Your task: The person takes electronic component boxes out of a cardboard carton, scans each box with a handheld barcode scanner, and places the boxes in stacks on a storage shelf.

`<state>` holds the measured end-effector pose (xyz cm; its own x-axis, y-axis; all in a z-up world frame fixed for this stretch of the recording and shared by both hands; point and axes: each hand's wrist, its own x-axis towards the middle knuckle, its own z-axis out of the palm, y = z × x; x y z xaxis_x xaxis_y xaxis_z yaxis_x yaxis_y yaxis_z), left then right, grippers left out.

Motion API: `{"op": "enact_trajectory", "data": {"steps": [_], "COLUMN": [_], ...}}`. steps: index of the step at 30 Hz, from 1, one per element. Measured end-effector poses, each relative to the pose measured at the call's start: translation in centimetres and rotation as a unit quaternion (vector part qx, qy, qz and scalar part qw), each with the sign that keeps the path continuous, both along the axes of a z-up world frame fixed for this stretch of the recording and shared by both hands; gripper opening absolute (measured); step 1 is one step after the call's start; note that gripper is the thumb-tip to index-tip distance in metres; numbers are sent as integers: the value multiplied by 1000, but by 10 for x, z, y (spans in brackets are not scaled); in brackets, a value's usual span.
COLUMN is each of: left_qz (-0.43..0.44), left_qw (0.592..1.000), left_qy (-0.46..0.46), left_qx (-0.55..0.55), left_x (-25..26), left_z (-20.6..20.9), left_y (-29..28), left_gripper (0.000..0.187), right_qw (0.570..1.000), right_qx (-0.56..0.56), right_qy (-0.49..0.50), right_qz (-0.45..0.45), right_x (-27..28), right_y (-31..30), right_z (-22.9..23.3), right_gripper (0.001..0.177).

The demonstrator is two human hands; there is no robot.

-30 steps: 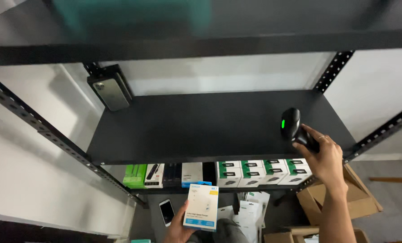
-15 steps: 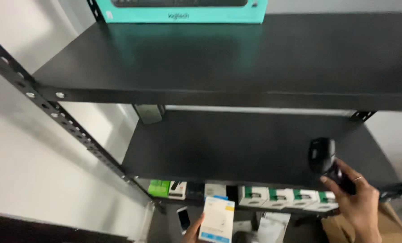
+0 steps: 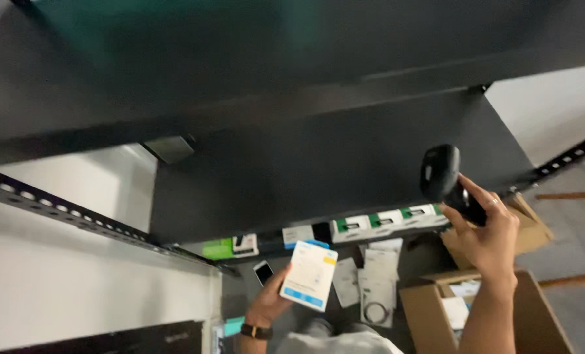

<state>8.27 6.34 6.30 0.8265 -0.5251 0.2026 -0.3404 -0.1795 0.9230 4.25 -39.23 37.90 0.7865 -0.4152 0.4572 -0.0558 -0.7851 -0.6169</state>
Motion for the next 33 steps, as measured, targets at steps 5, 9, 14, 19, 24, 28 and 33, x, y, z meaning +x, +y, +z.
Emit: {"op": "enact_trajectory", "data": {"steps": [5,9,14,19,24,28,33], "left_qz": [-36,7,23,23,49,60,39], "left_qw": [997,732,695,712,751,755,986], "left_qy": [42,592,610,572,535,525,60], "left_qx": [-45,-337,-379,-408,-385,-389,-148], "left_x": [-4,-24,-38,-53,-64,-70,-85], "left_z": [-17,45,58,72,97,101,62], "left_y": [-26,-85,-112,-120,-114,-100,-73], "left_gripper": [92,60,72,74,72,71,75], "right_qw": [999,999,998,994,988,990,988], "right_qx": [-10,-19,-46,-96,-153,-142,-155], "right_qy": [-22,-22,31,33,4,-2,0], "right_qz": [27,42,41,41,26,21,9], "right_x": [2,7,32,66,81,78,81], "right_y": [-20,-48,-86,-122,-145,-137,-137], "right_z": [3,-15,-34,-52,-67,-59,-68], "right_gripper": [60,59,62,61,57,54,55]}}
